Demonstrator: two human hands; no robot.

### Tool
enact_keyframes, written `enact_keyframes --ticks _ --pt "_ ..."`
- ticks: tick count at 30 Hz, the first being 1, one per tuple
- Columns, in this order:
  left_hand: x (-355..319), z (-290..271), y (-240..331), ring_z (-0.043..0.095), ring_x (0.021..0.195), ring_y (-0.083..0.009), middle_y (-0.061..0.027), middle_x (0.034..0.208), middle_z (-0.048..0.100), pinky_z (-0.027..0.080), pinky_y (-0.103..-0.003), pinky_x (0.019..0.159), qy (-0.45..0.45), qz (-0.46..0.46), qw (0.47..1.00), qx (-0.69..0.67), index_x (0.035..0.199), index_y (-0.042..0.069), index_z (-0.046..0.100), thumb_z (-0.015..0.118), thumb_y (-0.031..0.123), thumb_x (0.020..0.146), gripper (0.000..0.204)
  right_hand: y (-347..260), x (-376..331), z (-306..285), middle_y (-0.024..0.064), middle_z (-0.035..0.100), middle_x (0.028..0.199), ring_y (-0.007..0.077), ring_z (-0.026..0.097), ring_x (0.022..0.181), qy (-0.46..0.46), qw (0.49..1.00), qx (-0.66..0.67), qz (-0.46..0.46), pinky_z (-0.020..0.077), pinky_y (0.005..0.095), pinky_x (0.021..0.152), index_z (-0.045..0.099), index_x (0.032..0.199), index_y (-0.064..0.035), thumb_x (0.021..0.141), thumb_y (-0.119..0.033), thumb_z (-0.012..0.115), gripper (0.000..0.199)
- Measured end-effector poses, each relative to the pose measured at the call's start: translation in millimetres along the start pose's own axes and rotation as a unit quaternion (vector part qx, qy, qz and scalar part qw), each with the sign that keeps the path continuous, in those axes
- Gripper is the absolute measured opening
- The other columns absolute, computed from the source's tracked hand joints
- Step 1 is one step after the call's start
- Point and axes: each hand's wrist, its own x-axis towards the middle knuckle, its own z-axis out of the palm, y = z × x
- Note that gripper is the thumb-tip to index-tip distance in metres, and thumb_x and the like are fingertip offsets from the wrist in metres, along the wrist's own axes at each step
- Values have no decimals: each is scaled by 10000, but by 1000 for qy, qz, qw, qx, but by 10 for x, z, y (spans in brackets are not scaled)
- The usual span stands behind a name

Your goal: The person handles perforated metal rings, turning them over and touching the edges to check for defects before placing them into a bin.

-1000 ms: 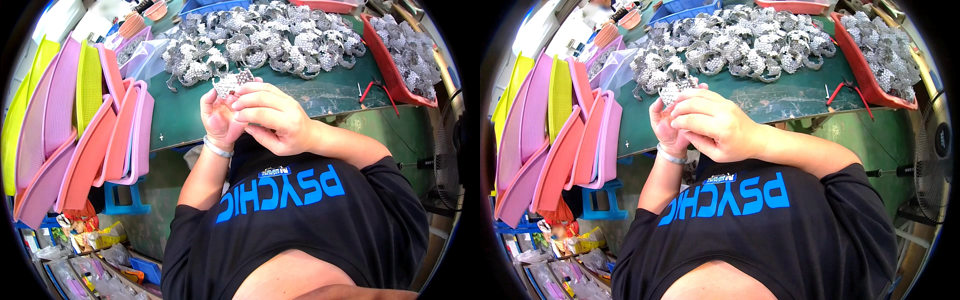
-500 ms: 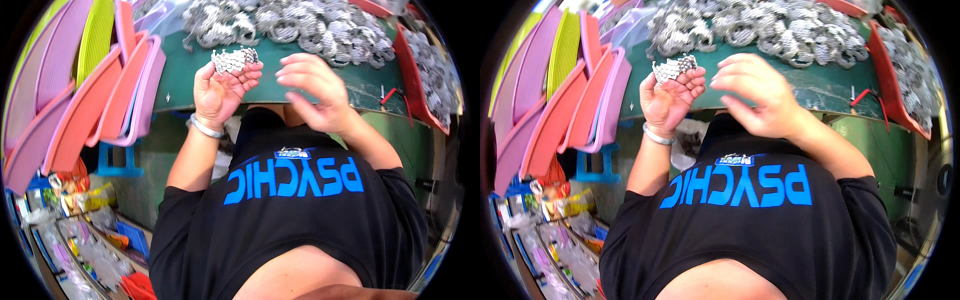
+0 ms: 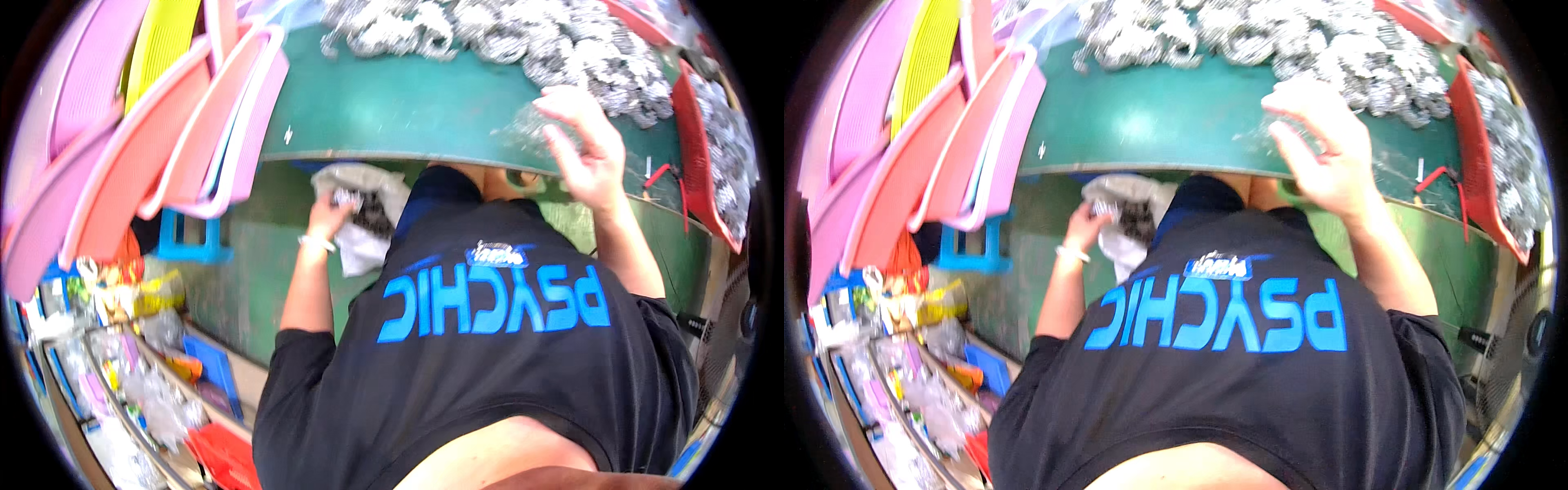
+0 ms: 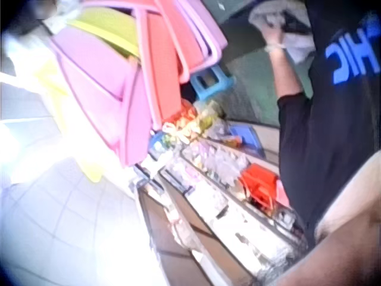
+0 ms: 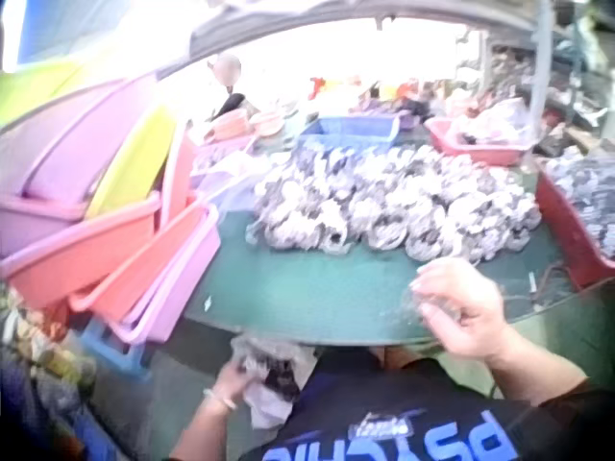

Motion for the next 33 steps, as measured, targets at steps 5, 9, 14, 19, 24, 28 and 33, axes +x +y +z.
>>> enact_keyframes --ticks 5,9,14,19,24,28,33 --pt "111 365 -89 439 1126 -418 -318 1205 440 368 -403 959 -10 49 984 173 1300 -68 306 690 387 656 877 41 98 -99 118 595 896 283 567 870 12 998 -56 28 454 348 788 601 953 -46 711 -33 640 246" --pt "4 284 510 542 982 -382 -259 1035 572 418 -404 875 -50 108 979 165 1185 -62 469 647 355 728 644 278 136 -200 126 585 916 299 562 885 4 993 -86 83 435 368 812 582 958 -35 727 -52 622 234" --pt "-408 85 1406 593 705 -132 -118 883 627 489 -261 655 -135 197 971 -7 1099 -45 551 663 166 768 408 566 308 -250 135 588 930 316 547 891 9 985 -148 93 429 390 813 582 975 -32 734 -92 605 250" --pt "-684 -25 2080 566 759 -94 -63 865 611 470 -229 694 -178 315 925 -111 1087 -16 568 631 35 767 330 940 673 -279 159 608 973 315 568 935 -20 973 -204 110 444 389 827 579 1024 -24 759 -138 580 289" --pt "-626 36 2433 573 764 -121 -67 852 610 467 -249 710 -151 402 896 -111 1079 -12 575 618 2 755 327 1515 1142 -119 123 620 933 279 587 887 -102 955 -224 167 458 351 802 575 1063 -40 742 -170 614 348" --pt "-573 87 2513 570 760 -125 -68 841 605 465 -250 694 -172 393 895 -122 1074 -4 577 626 15 759 320 1665 1573 58 129 630 923 264 602 868 -227 921 -238 210 469 347 784 574 1068 -33 720 -194 634 389" --pt "-537 88 2549 559 716 -120 -69 820 590 466 -241 657 -159 400 895 -118 1066 -3 576 635 29 758 315 1920 1691 280 153 639 906 279 612 870 -290 898 -261 203 476 350 773 594 1055 -47 685 -113 629 377"
